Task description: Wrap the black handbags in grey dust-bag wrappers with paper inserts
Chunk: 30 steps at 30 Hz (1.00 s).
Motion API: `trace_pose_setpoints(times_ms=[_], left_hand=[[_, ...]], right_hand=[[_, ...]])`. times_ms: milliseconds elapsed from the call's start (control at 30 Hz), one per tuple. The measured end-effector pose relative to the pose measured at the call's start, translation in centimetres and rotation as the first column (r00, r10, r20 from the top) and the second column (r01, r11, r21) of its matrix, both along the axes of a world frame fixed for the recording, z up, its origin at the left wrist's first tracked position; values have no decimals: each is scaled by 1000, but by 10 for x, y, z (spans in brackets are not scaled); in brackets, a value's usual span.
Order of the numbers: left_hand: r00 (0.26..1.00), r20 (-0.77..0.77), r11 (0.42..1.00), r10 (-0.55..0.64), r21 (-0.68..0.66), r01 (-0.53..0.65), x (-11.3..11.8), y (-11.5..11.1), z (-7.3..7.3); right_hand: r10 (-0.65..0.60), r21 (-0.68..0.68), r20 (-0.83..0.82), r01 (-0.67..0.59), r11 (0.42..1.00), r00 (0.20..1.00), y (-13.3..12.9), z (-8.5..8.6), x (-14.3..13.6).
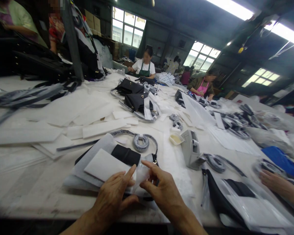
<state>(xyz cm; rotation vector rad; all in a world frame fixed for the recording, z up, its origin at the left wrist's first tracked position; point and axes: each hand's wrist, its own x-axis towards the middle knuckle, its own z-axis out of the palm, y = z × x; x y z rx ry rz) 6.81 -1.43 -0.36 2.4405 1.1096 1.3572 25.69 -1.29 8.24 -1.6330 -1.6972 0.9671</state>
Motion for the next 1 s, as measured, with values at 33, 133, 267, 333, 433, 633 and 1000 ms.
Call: trace_pose_setpoints(times_ms=[33,133,267,333,433,633,1000], left_hand=[[1000,-3,1000,-1,-7,1,0,0,-1],[1000,-4,1000,-2,-18,2,0,-1,-4],[998,-54,999,-21,30,22,-1,-2,-5],[997,-65,997,-34,66,38,-2,-1,-5],[998,-57,994,-40,97,46,-3,2,-4],[996,-77,998,-48,44,51,-3,2,1],[998,-63,998,-4,57,7,-1,-1,0]], right_hand=[[-15,-5,-34,15,1000,999,0,-1,-1],[-69,-52,-163,61,997,984,2,-2,-4],[-102,-128,-327,63,990,940,7,2,-8],[-127,-158,-363,74,985,923,10,3,-10],[-179,-204,-401,104,974,898,13,1,-11],[-129,-316,-414,-10,949,901,17,1,0],[40,-283,-178,-90,955,983,7,2,3]])
